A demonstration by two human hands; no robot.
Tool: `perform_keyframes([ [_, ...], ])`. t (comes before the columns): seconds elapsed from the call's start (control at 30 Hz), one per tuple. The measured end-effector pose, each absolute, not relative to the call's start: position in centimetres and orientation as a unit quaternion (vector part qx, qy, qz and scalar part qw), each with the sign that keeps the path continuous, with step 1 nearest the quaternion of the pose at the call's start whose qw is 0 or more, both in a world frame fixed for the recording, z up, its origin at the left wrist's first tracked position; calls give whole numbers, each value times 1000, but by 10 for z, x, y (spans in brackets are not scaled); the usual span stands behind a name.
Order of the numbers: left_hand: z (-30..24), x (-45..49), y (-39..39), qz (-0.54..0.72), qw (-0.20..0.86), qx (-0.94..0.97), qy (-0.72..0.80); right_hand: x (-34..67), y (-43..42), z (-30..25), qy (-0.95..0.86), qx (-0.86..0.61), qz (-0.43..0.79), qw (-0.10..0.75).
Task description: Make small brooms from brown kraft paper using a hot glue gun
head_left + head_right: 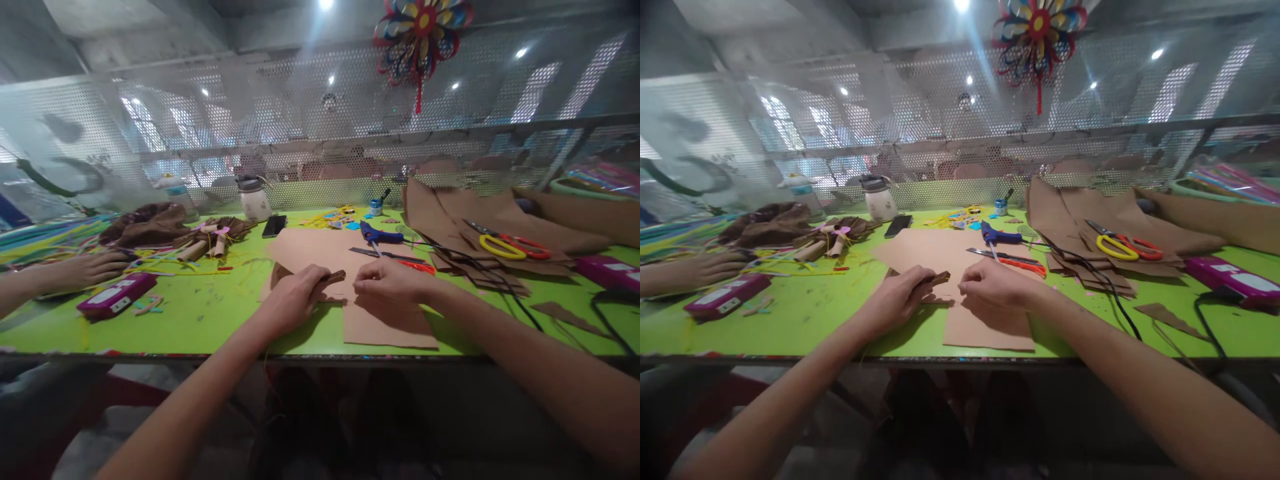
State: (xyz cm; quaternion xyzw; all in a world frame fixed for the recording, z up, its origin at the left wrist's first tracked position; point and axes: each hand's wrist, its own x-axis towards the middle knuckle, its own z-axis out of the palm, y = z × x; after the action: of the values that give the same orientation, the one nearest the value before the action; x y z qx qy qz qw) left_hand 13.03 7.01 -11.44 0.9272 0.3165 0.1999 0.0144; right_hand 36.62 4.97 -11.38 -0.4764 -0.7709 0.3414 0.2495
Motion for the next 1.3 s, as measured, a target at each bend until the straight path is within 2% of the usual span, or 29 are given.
perform_keyframes([
  [0.17,-113,130,65,184,36,927,326,374,48,-105,-805,-463,320,188],
  [0.3,-110,134,68,157,10,935,316,381,39,-91,-824,-464,296,137],
  [0.57,-105,145,70,129,7,949,287,414,20,-81,-774,-518,339,133],
  [0.87,-120,144,63,145,61,950,270,439,-21,-89,-813,-520,251,77],
  [1.13,-121,146,61,137,20,963,232,465,-33,-99,-797,-573,182,53],
  [1.2,-121,146,61,145,22,962,230,466,-34,-100,-801,-579,133,72],
  [1.3,-122,145,60,146,25,962,230,452,-43,-100,-812,-566,-29,143],
])
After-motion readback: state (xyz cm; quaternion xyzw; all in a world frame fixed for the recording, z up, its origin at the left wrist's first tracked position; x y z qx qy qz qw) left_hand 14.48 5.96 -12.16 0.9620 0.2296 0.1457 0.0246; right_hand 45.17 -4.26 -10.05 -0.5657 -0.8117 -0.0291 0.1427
